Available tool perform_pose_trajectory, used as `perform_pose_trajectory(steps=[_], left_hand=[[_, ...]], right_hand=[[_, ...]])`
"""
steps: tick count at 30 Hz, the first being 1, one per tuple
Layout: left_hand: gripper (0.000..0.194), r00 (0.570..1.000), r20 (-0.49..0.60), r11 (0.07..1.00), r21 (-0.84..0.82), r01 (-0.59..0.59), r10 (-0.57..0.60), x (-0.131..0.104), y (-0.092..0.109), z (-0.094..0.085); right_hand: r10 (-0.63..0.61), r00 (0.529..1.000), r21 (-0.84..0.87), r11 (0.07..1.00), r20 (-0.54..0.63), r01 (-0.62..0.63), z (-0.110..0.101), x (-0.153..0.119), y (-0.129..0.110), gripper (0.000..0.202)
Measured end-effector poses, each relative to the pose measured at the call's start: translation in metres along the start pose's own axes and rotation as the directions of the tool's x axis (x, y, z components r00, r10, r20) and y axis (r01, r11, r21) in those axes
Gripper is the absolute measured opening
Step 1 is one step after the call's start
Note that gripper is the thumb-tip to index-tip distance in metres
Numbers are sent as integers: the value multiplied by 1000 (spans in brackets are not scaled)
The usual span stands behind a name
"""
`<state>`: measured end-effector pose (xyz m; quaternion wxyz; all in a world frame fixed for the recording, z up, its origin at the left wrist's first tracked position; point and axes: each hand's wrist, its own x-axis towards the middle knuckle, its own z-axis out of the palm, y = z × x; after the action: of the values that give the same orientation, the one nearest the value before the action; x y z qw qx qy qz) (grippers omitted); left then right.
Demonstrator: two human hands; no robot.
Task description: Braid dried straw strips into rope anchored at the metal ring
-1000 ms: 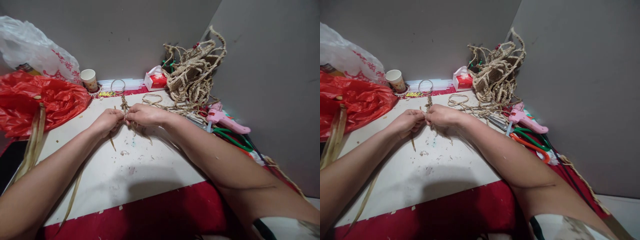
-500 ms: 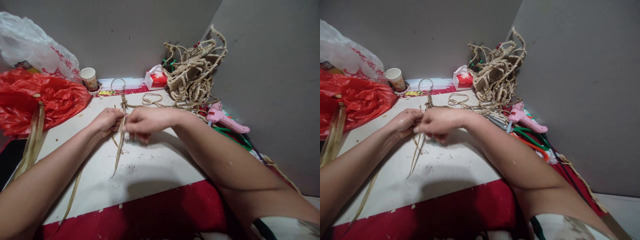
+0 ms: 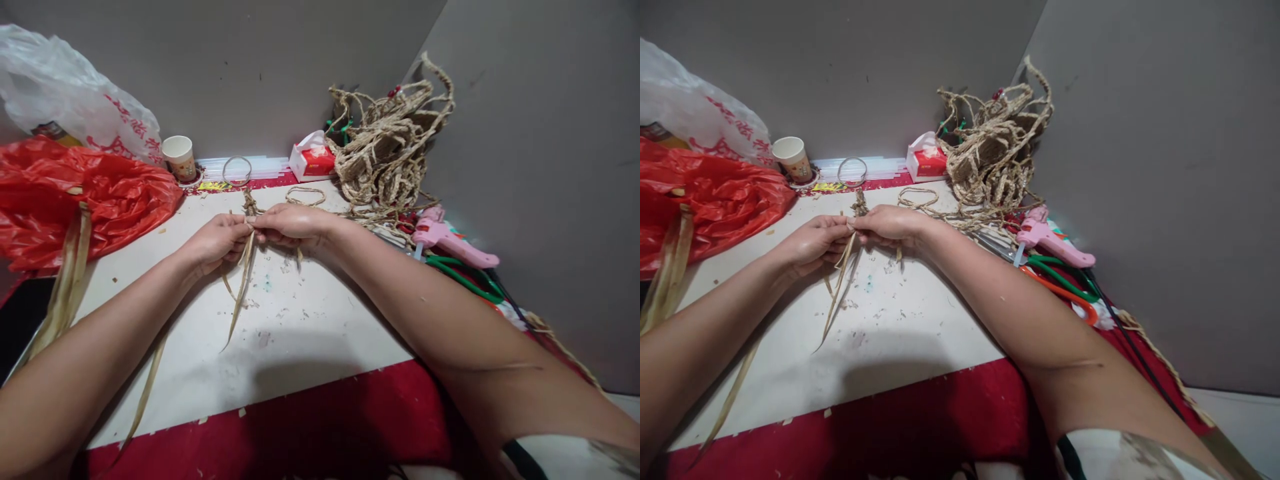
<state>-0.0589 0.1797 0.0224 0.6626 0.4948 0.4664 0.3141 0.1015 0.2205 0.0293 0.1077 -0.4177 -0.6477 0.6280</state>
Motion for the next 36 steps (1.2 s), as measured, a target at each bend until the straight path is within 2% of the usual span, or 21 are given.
perform_pose_trajectory(steps=[3,7,10,13,16,20,23,26,28,32,36], left_hand=[[16,1000,-15,998,59,-1,2,-1,2,-1],[16,999,-48,993,118,-14,19,-3,8,-2],[14,997,-70,983,185,-7,21,-5,12,-4],[15,992,-118,943,333,-8,50,-5,13,-8],[18,971,-197,818,576,2,136,-5,13,-8],[27,931,-216,458,887,60,295,-10,11,3],[34,906,-209,184,971,149,367,-18,8,21],[33,915,-145,5,988,155,377,-25,0,38],[32,935,-93,-34,993,112,343,-26,-6,44],[30,955,-59,8,998,60,290,-30,-9,50],[25,983,103,18,994,-107,154,-46,10,55]], right_hand=[[41,997,71,996,69,-46,-4,1,1,39],[32,992,240,969,119,-59,-1,2,2,38],[31,995,298,953,92,-57,1,2,1,38],[39,998,322,945,57,-56,4,1,1,38],[52,998,360,931,24,-57,9,3,3,36],[90,994,465,884,-61,-51,21,3,6,32],[128,979,522,852,-160,-26,29,0,8,34],[126,956,504,863,-265,26,36,-3,9,38],[104,954,489,871,-283,50,38,-5,11,39],[97,974,523,852,-207,27,37,-6,15,37],[115,980,549,836,-160,-9,32,-8,16,22]])
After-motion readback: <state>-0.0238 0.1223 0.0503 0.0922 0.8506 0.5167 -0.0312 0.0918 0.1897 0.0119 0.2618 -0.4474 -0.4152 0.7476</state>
